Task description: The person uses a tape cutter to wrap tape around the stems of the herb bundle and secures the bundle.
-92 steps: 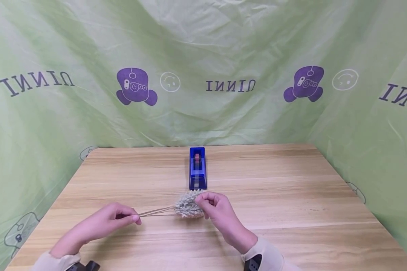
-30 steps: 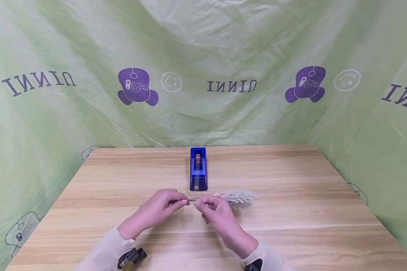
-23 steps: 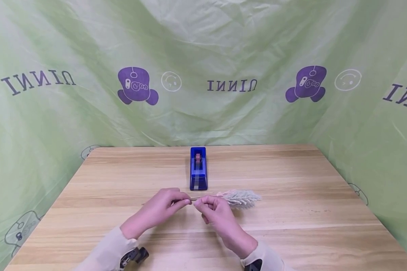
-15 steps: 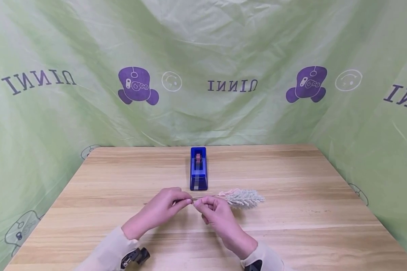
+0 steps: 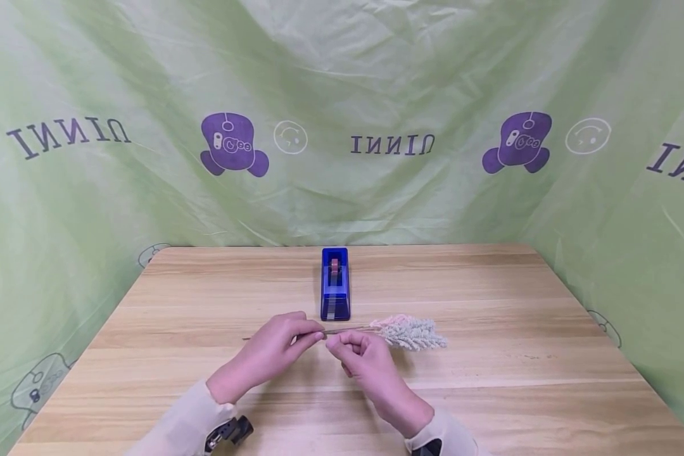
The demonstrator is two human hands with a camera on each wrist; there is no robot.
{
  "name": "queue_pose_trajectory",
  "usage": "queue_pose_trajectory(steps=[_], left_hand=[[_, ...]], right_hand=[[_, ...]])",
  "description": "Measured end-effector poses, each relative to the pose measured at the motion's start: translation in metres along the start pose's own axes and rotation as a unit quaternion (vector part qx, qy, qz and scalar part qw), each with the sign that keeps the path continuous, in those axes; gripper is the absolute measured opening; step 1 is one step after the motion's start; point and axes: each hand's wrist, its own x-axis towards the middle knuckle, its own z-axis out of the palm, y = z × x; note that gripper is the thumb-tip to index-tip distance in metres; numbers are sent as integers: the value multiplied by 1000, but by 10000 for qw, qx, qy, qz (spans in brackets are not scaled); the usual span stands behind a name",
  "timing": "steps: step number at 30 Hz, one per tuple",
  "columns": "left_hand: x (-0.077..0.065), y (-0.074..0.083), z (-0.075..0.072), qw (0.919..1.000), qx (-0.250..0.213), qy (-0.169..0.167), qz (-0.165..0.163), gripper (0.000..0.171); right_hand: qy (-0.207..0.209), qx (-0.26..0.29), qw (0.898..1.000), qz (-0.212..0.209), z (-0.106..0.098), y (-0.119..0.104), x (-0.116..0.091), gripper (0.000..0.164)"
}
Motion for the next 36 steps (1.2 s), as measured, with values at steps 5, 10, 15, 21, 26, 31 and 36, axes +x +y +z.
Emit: queue_pose_trajectory(steps=[5, 10, 15, 21, 26, 31, 36], left_hand=[[0, 1, -2, 10000, -15, 38, -14, 17], [1, 1, -2, 10000, -15, 31, -13, 16], [1, 1, -1, 10000, -2, 23, 56, 15], [0, 0, -1, 9998, -17, 72, 180, 15], [0, 0, -1, 9998, -41, 90, 164, 14], [0, 0, -1, 9998, -17, 110, 177, 14], [0, 0, 0, 9997, 10, 149, 215, 15]], right_hand=[[24, -50, 10000, 1, 0, 1, 0, 34], [-14, -49, 10000, 15, -1, 3, 0, 35], [-46, 8, 10000, 18, -2, 4, 0, 36], [-141, 74, 9999, -14, -3, 5, -1, 37], [-183, 120, 9998, -1, -4, 7, -1, 35], [-158, 153, 9997, 51, -4, 10, -1, 36], [-86, 131, 9997, 170, -3, 11, 0, 33]])
